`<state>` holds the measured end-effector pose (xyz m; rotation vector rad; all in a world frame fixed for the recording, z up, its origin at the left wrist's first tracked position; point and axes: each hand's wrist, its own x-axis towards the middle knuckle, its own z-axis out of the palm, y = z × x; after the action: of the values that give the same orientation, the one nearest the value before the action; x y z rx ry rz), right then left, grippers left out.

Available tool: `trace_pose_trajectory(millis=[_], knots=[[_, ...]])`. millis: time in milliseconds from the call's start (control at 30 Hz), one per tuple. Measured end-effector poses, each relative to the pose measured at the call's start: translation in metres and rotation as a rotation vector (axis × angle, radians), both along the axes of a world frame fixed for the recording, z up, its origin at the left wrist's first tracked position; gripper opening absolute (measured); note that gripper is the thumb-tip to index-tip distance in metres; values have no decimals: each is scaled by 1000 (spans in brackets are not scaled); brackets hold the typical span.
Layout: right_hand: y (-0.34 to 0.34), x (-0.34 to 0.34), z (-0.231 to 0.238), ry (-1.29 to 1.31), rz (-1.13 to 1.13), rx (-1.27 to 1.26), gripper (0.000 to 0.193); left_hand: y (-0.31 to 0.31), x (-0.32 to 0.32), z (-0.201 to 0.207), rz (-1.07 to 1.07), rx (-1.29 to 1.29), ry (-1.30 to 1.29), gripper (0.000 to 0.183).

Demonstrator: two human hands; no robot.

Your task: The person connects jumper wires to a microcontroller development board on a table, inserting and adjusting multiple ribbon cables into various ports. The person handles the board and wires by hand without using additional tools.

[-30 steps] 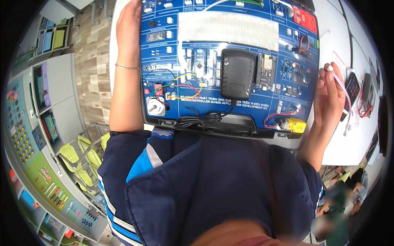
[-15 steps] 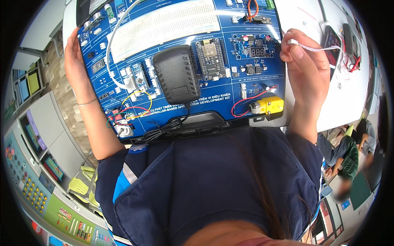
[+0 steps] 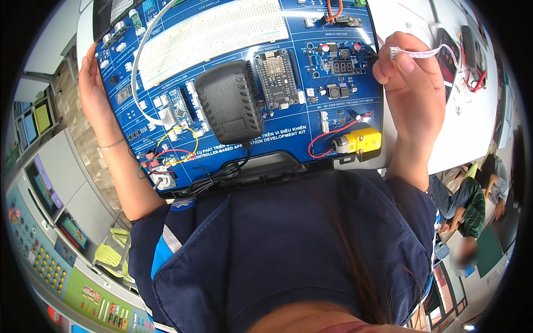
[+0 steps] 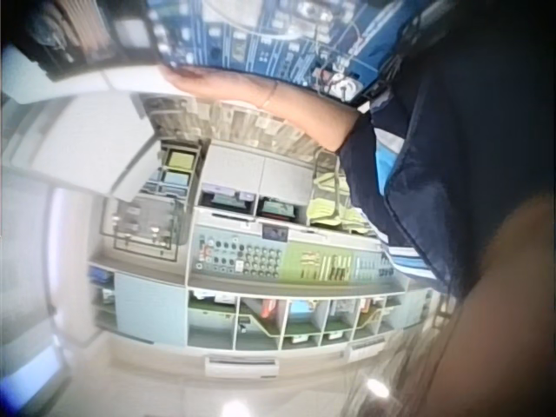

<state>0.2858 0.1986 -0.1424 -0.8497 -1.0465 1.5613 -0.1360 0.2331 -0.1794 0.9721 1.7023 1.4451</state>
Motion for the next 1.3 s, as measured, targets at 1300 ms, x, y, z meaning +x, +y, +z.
trace_pose_trajectory(millis=[1300], knots=[[-1, -3, -7, -105, -24, -56, 17, 3, -7, -10, 21, 102, -46, 42]])
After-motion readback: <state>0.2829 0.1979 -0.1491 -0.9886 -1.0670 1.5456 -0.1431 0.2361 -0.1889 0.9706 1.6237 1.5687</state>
